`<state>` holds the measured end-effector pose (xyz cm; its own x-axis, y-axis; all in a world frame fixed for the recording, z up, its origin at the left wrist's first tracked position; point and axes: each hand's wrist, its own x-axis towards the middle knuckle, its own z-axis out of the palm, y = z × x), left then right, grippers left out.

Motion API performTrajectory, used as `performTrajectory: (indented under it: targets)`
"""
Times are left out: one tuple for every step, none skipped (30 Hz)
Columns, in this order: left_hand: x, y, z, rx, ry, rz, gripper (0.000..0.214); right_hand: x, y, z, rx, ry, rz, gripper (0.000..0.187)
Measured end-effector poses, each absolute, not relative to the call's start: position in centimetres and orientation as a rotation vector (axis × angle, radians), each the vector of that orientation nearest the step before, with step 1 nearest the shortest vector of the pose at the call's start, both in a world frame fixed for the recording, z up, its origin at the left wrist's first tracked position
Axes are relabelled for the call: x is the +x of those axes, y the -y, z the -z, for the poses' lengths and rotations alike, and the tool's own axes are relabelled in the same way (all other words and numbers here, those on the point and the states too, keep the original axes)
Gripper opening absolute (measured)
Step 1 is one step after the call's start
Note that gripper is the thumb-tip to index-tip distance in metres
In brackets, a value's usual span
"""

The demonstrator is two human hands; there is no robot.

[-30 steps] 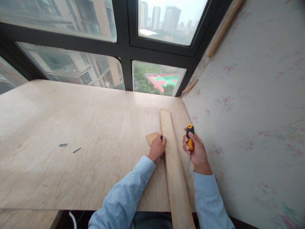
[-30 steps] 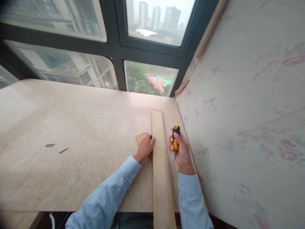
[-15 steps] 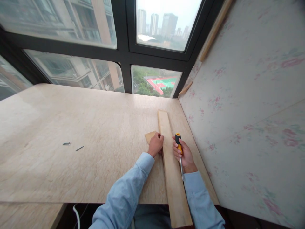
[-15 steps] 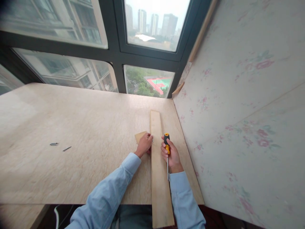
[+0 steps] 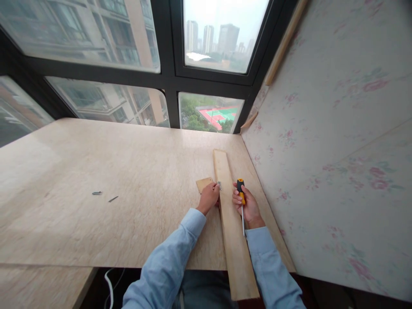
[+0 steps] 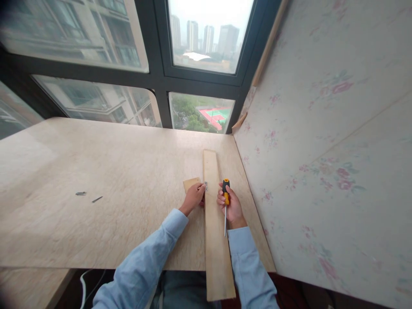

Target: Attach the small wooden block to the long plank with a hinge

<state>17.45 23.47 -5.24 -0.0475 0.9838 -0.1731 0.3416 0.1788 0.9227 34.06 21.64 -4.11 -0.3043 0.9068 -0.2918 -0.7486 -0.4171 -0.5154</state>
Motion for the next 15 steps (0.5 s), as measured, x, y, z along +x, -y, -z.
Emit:
performTrajectory:
  targets:
    - [17.5, -23.2, 5.2, 1.355, -1.576, -0.914, 0.026, 34.0, -21.6, 4.1, -0.663, 0.335, -1.906, 0.023]
    - [17.6, -23.0, 5.1, 1.395, -1.596, -0.928, 0.024, 34.0, -21.6, 4.1, -0.661, 0.330, -1.908, 0.024]
    - [17.7, -22.9, 4.9, 1.423, -1.612, -0.934, 0.024, 34.0, -21.6, 4.1, -0.657, 0.329, -1.910, 0.025]
    - [17.7, -22.8, 4.8, 1.434, -1.631, -0.929, 0.023, 34.0, -21.6, 4.1, -0.655, 0.332, -1.912, 0.026]
    - [17.7, -22.8, 4.7, 1.430, -1.650, -0.911, 0.024, 34.0, -21.6, 4.2, -0.654, 0.339, -1.913, 0.027]
    - [17.7, -22.8, 4.6, 1.416, -1.668, -0.883, 0.024, 34.0, -21.7, 4.2, -0.653, 0.346, -1.914, 0.028]
    - [17.6, -22.8, 4.5, 1.399, -1.678, -0.853, 0.025, 34.1, -21.7, 4.2, -0.653, 0.351, -1.914, 0.028]
    - [17.5, -22.9, 4.4, 1.383, -1.681, -0.826, 0.027, 34.1, -21.7, 4.2, -0.652, 0.352, -1.914, 0.028]
    - [17.3, -23.0, 4.4, 1.367, -1.674, -0.807, 0.028, 34.1, -21.7, 4.2, -0.649, 0.350, -1.915, 0.028]
    - [17.2, -23.1, 4.3, 1.349, -1.659, -0.791, 0.029, 34.1, -21.7, 4.3, -0.643, 0.347, -1.916, 0.028]
    - [17.0, -23.2, 4.3, 1.330, -1.640, -0.776, 0.030, 34.1, -21.7, 4.3, -0.635, 0.345, -1.917, 0.029]
    - [16.8, -23.3, 4.3, 1.312, -1.621, -0.757, 0.031, 34.1, -21.7, 4.3, -0.627, 0.343, -1.919, 0.028]
    - [16.7, -23.4, 4.2, 1.303, -1.610, -0.733, 0.032, 34.1, -21.7, 4.4, -0.618, 0.342, -1.922, 0.028]
    - [16.6, -23.4, 4.2, 1.310, -1.606, -0.703, 0.033, 34.1, -21.7, 4.5, -0.611, 0.340, -1.924, 0.028]
    - [16.5, -23.5, 4.1, 1.331, -1.614, -0.673, 0.034, 34.1, -21.8, 4.5, -0.605, 0.339, -1.926, 0.027]
